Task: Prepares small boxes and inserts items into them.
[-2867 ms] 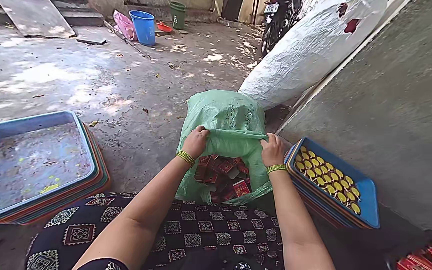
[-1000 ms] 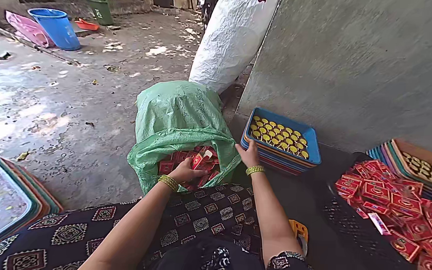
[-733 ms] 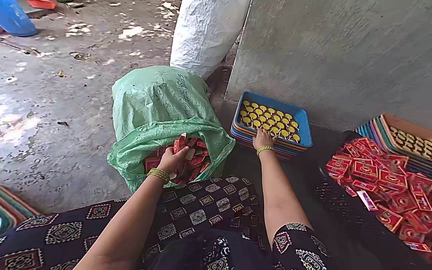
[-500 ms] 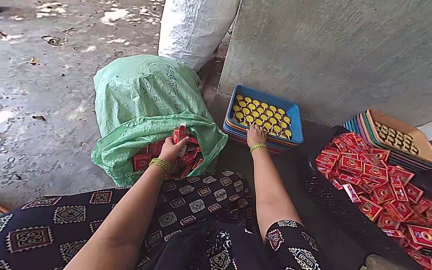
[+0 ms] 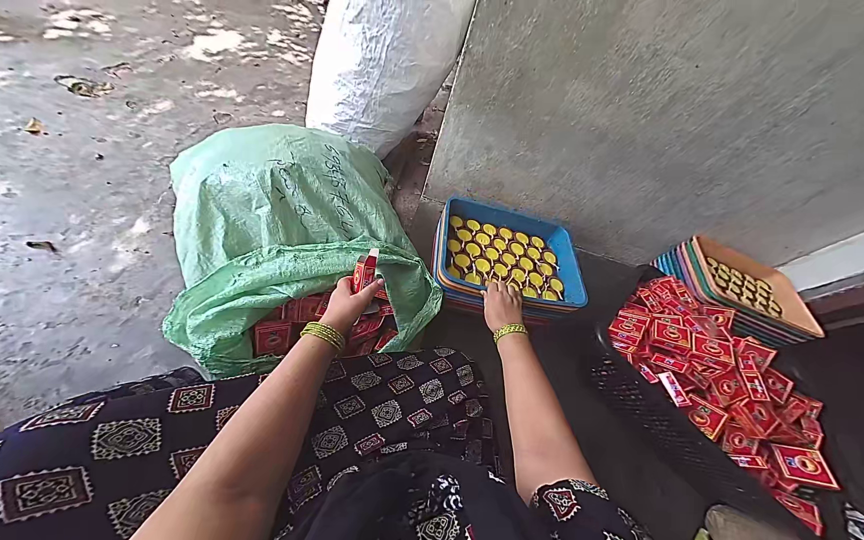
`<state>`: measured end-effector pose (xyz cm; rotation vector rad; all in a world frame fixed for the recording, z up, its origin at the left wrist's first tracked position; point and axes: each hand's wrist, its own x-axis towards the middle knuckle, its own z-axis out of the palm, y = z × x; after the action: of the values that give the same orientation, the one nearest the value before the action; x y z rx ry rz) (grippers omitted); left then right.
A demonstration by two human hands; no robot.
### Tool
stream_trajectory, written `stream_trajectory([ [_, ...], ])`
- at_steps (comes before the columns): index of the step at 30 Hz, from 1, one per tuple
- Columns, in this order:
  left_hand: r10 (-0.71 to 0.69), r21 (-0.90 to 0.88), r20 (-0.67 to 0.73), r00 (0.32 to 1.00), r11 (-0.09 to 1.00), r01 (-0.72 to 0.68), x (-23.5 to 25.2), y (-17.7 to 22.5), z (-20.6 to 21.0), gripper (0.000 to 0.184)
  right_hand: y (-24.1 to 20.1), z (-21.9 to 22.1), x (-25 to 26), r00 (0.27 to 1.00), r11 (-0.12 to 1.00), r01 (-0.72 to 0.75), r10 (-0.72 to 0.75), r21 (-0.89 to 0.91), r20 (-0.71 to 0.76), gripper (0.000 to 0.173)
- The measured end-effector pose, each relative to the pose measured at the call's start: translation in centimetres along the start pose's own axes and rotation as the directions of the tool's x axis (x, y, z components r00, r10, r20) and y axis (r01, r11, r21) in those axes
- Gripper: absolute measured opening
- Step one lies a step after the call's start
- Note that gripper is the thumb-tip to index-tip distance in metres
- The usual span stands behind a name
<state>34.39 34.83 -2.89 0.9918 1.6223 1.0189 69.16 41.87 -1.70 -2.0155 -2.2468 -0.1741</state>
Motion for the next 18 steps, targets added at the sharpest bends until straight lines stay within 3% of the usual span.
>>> stream_trajectory([
  [12, 0.028, -0.159, 0.039, 0.999, 0.987, -0.021, -4.7, -0.4, -4.7, 0.08, -4.0, -1.0, -5.2, 0.999, 1.0, -0.024, 0.024, -0.001, -0.037, 0.037],
  [15, 0.026, -0.163, 0.024, 0.999, 0.986, -0.022, -4.6, -1.2, -6.7, 0.09, -4.7, -1.5, -5.3, 0.997, 0.998, -0.07, 0.07, 0.009, -0.012, 0.037],
  [18, 0.037, -0.098, -0.077, 0.996, 0.994, -0.044, -5.5, -0.9, -9.0, 0.105, -7.2, -3.4, -5.1, 0.971, 0.977, -0.213, 0.208, 0.025, 0.116, 0.04],
])
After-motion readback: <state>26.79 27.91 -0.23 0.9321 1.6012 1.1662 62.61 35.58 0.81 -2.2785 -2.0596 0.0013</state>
